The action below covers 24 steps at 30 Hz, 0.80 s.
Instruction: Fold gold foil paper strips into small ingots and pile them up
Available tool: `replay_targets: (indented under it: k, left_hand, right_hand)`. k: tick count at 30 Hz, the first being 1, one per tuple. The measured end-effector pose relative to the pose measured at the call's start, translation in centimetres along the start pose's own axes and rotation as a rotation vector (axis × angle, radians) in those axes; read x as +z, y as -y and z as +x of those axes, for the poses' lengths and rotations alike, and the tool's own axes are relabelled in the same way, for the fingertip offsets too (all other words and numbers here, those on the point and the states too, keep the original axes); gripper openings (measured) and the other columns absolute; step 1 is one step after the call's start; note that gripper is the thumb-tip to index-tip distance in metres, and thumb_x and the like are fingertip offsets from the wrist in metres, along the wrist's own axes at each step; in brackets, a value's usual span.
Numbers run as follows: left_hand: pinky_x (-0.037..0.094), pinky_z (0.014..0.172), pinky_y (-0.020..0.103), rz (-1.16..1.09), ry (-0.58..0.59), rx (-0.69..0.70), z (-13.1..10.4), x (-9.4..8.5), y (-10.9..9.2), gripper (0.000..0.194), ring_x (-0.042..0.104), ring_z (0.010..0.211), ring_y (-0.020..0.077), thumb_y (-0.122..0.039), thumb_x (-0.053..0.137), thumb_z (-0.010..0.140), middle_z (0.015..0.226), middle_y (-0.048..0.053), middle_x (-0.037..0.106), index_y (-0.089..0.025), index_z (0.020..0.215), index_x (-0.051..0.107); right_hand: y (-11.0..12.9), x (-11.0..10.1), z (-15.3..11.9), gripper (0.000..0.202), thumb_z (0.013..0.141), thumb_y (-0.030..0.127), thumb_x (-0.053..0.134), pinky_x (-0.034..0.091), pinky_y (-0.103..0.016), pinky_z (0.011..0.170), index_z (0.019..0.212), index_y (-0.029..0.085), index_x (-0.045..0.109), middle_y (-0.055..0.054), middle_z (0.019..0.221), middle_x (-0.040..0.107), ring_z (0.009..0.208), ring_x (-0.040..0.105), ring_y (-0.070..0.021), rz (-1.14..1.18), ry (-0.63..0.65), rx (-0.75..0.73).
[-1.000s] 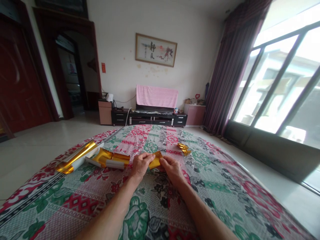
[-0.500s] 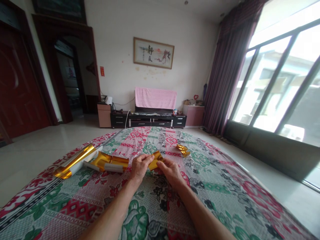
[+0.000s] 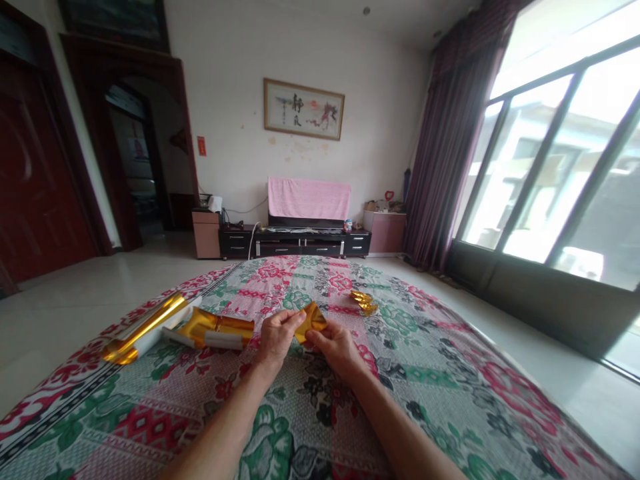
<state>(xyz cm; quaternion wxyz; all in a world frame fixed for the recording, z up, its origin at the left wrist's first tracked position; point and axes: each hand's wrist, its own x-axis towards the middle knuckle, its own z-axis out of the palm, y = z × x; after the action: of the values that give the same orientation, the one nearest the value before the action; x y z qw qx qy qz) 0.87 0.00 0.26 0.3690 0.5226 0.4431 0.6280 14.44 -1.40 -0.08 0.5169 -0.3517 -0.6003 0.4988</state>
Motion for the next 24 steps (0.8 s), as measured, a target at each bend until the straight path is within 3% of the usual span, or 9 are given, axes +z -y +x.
replay_targets:
  k: [8, 11, 16, 20, 24]
  left_hand:
    - [0.039, 0.055, 0.022, -0.066, -0.012, -0.047, 0.0, 0.2, -0.3, 0.033, 0.049, 0.054, 0.0108, -0.045, 0.066, 0.061, 0.057, 0.000, 0.058, -0.013, 0.068, 0.066]
    - [0.041, 0.059, 0.022, -0.081, -0.001, -0.033, 0.0, 0.3, -0.5, 0.032, 0.051, 0.059, 0.0116, -0.044, 0.068, 0.059, 0.061, 0.001, 0.060, -0.012, 0.067, 0.067]
    - [0.042, 0.059, 0.022, -0.089, -0.002, -0.025, 0.1, 0.3, 0.0, 0.032, 0.051, 0.059, 0.0116, -0.043, 0.067, 0.060, 0.060, 0.000, 0.060, -0.013, 0.070, 0.068]
    - [0.041, 0.058, 0.022, -0.044, -0.001, 0.003, 0.2, 0.2, 0.3, 0.031, 0.052, 0.060, 0.0122, -0.042, 0.067, 0.060, 0.062, 0.001, 0.061, -0.014, 0.073, 0.069]
    - [0.039, 0.055, 0.021, -0.025, -0.022, -0.005, 0.1, 0.2, -0.1, 0.033, 0.049, 0.056, 0.0111, -0.043, 0.067, 0.059, 0.059, -0.001, 0.059, -0.014, 0.073, 0.069]
  right_hand:
    - [0.3, 0.3, -0.1, 0.025, 0.066, 0.034, 0.065, 0.037, -0.018, 0.050, 0.081, 0.014, 0.060, 0.002, 0.063, 0.061, 0.052, 0.052, -0.0082, -0.001, 0.028, 0.017]
    - [0.6, 0.5, -0.2, 0.020, 0.065, 0.032, 0.065, 0.034, -0.018, 0.048, 0.070, 0.014, 0.058, 0.005, 0.056, 0.056, 0.048, 0.046, -0.0066, -0.013, 0.021, 0.024]
    - [1.1, 0.7, -0.4, 0.020, 0.063, 0.031, 0.066, 0.034, -0.018, 0.048, 0.073, 0.015, 0.058, 0.004, 0.061, 0.056, 0.051, 0.045, -0.0068, 0.001, 0.055, 0.034]
    - [1.7, 1.0, -0.6, 0.016, 0.061, 0.026, 0.066, 0.031, -0.017, 0.044, 0.066, 0.015, 0.056, 0.006, 0.053, 0.050, 0.046, 0.038, -0.0052, -0.044, 0.016, 0.025]
    - [1.6, 1.1, -0.5, 0.016, 0.063, 0.028, 0.065, 0.035, -0.018, 0.047, 0.070, 0.015, 0.058, 0.004, 0.056, 0.055, 0.050, 0.043, -0.0075, -0.066, 0.038, -0.022]
